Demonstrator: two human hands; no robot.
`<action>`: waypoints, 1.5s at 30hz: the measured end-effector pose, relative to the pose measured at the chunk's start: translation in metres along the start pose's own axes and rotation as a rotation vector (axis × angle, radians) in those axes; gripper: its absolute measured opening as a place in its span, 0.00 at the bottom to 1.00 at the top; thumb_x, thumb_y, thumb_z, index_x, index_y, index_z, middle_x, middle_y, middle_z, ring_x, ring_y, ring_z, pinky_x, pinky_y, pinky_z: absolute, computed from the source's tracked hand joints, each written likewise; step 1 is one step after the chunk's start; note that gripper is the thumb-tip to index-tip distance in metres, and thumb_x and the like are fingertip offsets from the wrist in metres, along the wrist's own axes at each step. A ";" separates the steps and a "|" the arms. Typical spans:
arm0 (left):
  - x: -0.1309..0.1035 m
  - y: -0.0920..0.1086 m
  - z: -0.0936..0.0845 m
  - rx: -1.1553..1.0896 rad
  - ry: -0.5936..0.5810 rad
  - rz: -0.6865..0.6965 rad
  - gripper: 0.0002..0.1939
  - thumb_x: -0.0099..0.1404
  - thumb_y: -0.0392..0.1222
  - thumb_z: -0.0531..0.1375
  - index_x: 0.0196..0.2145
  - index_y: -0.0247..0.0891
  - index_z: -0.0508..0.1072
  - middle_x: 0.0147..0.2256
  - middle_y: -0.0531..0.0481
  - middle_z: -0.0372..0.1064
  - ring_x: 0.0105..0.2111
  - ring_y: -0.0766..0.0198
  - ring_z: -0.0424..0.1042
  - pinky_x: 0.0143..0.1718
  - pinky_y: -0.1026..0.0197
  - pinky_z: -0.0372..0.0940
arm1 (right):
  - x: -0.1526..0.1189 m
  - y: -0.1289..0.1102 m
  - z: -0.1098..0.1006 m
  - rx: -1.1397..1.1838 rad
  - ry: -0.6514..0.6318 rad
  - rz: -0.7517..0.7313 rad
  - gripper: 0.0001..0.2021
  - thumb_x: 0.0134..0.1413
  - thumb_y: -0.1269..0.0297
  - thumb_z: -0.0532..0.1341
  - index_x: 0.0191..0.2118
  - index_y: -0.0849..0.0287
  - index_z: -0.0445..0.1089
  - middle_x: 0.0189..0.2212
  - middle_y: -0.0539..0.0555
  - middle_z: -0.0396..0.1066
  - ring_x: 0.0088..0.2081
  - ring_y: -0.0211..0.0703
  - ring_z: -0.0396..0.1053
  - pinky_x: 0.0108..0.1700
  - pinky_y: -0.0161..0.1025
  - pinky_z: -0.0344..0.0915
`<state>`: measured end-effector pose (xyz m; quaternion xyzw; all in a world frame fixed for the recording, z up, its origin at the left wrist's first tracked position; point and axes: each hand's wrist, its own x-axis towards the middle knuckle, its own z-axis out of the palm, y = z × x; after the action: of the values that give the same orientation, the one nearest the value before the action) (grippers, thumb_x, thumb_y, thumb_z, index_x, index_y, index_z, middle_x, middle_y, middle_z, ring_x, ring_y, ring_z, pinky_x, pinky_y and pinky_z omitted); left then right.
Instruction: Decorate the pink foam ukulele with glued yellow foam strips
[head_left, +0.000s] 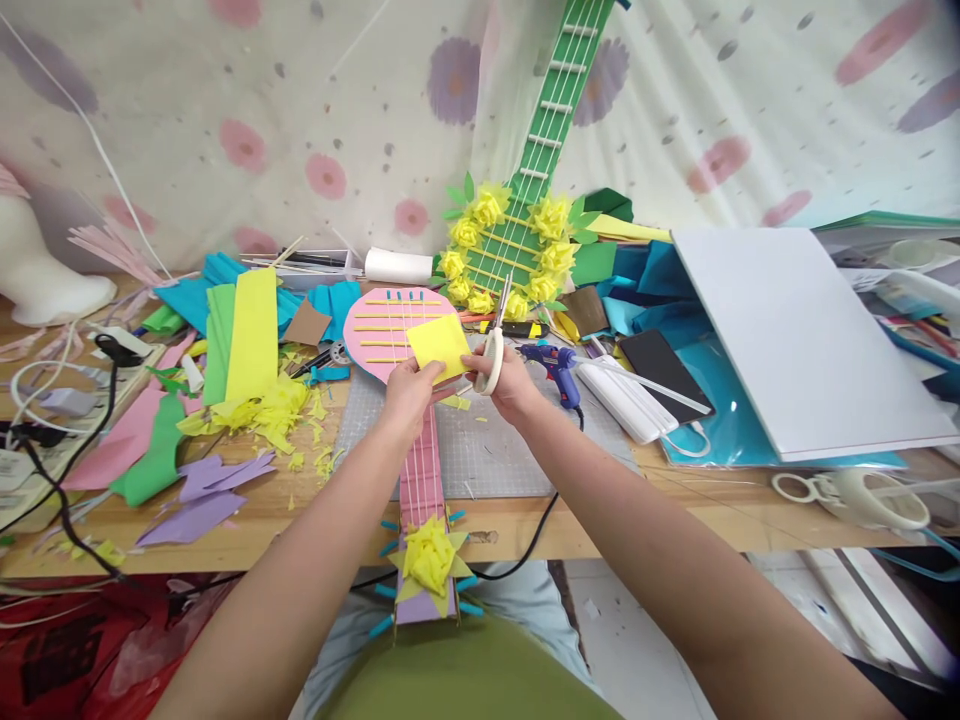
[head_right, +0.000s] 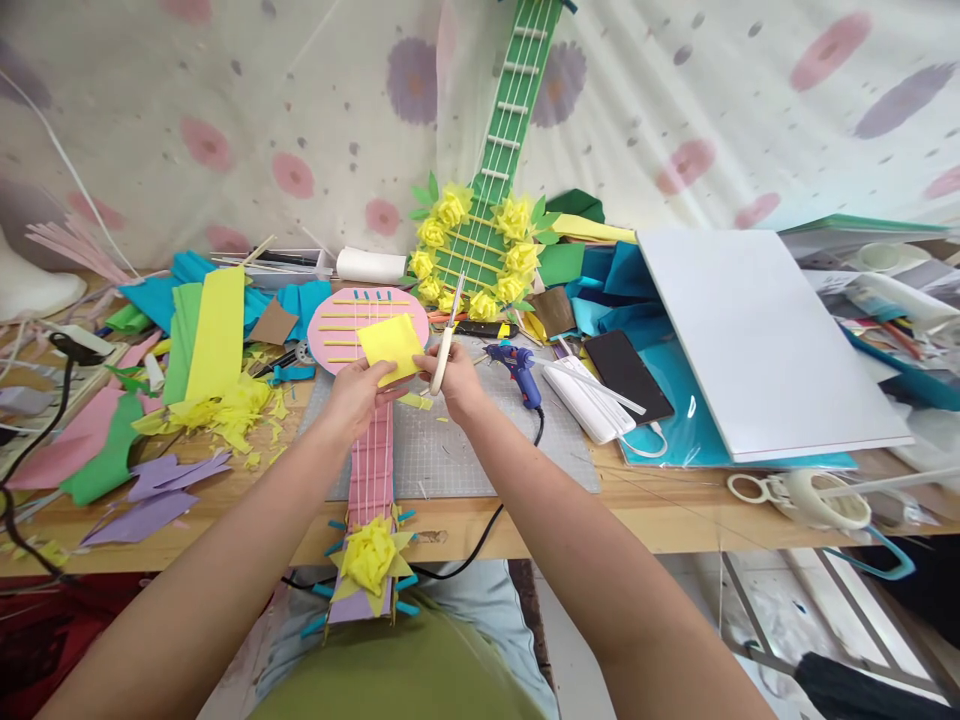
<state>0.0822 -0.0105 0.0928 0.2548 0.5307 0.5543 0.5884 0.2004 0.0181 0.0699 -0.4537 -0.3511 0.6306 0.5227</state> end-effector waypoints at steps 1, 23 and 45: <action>0.001 0.002 0.000 0.049 0.002 0.015 0.10 0.51 0.27 0.60 0.32 0.33 0.75 0.33 0.43 0.75 0.33 0.58 0.76 0.35 0.59 0.70 | -0.001 0.000 -0.002 -0.017 -0.023 0.009 0.25 0.21 0.61 0.72 0.28 0.57 0.58 0.22 0.43 0.60 0.23 0.31 0.61 0.28 0.35 0.61; 0.022 0.010 0.000 -0.219 0.021 0.048 0.11 0.55 0.30 0.60 0.38 0.33 0.72 0.31 0.46 0.75 0.30 0.66 0.74 0.39 0.60 0.70 | -0.017 -0.016 -0.050 -0.689 -0.433 -0.020 0.24 0.37 0.43 0.65 0.30 0.59 0.59 0.25 0.46 0.57 0.28 0.33 0.56 0.30 0.34 0.55; 0.021 -0.005 0.003 -0.094 -0.015 -0.051 0.06 0.53 0.29 0.60 0.31 0.31 0.73 0.30 0.45 0.75 0.30 0.66 0.74 0.36 0.62 0.70 | -0.019 -0.028 -0.059 -0.909 -0.662 -0.005 0.25 0.44 0.38 0.58 0.25 0.58 0.56 0.18 0.45 0.56 0.22 0.32 0.55 0.24 0.33 0.53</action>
<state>0.0828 0.0085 0.0817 0.2172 0.5059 0.5615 0.6177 0.2665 0.0039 0.0789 -0.4101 -0.7340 0.5235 0.1380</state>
